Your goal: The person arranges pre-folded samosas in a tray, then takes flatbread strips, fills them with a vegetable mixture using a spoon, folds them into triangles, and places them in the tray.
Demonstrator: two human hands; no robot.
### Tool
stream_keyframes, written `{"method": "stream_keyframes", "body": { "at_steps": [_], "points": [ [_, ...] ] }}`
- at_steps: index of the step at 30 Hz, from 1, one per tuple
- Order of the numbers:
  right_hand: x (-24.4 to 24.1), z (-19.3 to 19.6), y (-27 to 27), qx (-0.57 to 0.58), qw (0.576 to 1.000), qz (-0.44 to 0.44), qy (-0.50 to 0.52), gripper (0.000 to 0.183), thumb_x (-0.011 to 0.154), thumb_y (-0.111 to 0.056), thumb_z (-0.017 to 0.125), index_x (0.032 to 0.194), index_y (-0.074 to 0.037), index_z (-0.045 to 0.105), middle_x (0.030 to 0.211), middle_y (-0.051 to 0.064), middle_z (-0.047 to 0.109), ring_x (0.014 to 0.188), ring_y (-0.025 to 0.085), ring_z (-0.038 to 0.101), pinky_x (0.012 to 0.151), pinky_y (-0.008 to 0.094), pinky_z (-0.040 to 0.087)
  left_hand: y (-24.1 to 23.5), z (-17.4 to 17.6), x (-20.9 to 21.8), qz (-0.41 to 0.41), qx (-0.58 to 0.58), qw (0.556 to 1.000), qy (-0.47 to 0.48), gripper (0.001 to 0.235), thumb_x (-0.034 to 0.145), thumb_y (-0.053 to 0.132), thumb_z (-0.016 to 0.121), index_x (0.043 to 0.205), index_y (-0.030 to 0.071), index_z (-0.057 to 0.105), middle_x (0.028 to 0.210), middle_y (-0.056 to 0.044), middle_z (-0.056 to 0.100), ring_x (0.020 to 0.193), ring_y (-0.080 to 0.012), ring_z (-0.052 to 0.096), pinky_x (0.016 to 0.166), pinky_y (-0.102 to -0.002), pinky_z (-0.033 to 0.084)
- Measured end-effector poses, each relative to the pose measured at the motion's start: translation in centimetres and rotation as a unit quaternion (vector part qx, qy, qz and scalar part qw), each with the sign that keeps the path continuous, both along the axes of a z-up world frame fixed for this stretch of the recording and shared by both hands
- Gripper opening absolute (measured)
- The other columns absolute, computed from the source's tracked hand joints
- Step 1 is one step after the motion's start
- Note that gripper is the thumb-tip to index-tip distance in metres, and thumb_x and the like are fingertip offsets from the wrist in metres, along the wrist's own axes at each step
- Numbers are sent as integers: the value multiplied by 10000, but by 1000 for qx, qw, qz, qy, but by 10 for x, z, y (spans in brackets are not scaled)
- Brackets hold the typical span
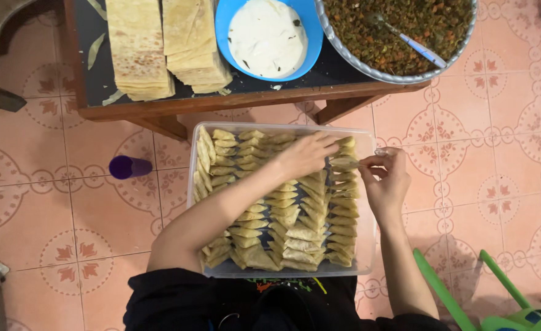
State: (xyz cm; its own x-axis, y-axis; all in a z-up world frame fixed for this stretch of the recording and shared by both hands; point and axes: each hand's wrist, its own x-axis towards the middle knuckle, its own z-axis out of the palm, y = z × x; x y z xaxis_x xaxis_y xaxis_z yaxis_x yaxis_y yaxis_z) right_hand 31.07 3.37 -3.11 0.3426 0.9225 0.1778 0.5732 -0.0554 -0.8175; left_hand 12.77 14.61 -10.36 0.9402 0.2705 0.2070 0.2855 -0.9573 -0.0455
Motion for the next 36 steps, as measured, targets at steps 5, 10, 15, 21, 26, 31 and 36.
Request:
{"method": "stream_keyframes", "body": {
  "at_steps": [5, 10, 15, 21, 26, 31, 36],
  "points": [
    [-7, 2, -1, -27, 999, 46, -4, 433, 868, 113, 715, 1197, 12, 453, 939, 142, 729, 852, 190, 754, 737, 283, 616, 19, -5, 5, 10, -27, 988, -151, 253, 803, 216, 658, 961, 117, 829, 1442, -32, 577, 1407, -233, 452, 1220, -454, 283],
    [-15, 6, 2, -26, 998, 43, -40, 428, 855, 120, 717, 1179, 9, 460, 936, 136, 734, 844, 194, 763, 738, 284, 621, 17, 9, 1, -21, 31, 999, -35, 179, 749, 183, 666, 833, 156, 822, 1434, 15, 587, 1426, -203, 448, 1238, -418, 313],
    [-15, 7, 4, -29, 998, 47, -23, 447, 846, 116, 717, 1185, 11, 446, 929, 124, 738, 835, 198, 769, 734, 288, 619, 32, 13, 4, 12, -142, 983, -114, 125, 776, 167, 720, 663, 161, 774, 1372, -48, 614, 1320, -235, 483, 1164, -436, 319],
    [-28, -30, 32, -28, 993, 96, -68, 417, 866, 75, 749, 1149, -4, 453, 949, 127, 757, 829, 215, 783, 701, 298, 628, 42, 24, -15, 74, -210, 953, -208, 73, 799, 65, 718, 750, 77, 770, 1011, -64, 617, 1106, -262, 547, 1020, -437, 417],
    [-41, -66, 56, -33, 986, 85, -137, 422, 859, 51, 738, 1160, 18, 443, 924, 133, 740, 781, 278, 753, 665, 358, 595, 35, 24, -17, 156, -213, 935, -238, 176, 870, 1, 688, 986, 91, 784, 1155, -74, 617, 1208, -264, 544, 1120, -427, 413],
    [-43, -65, 50, -21, 986, 86, -139, 524, 833, 35, 756, 1249, 24, 437, 921, 145, 713, 795, 289, 748, 670, 373, 601, 7, 22, -23, 245, -272, 918, -154, 939, 588, 114, 816, 1445, 67, 435, 1501, -261, 382, 1418, -433, 322, 1174, -603, 197],
    [-51, -47, 25, -147, 976, 50, -153, 665, 799, -95, 889, 1226, 10, 391, 912, 152, 699, 751, 326, 714, 651, 413, 569, 8, 6, -14, 323, -132, 929, -120, 923, 793, 23, 759, 1603, 82, 320, 1616, -277, 318, 1530, -417, 255, 1257, -631, 130]
  ]
}}
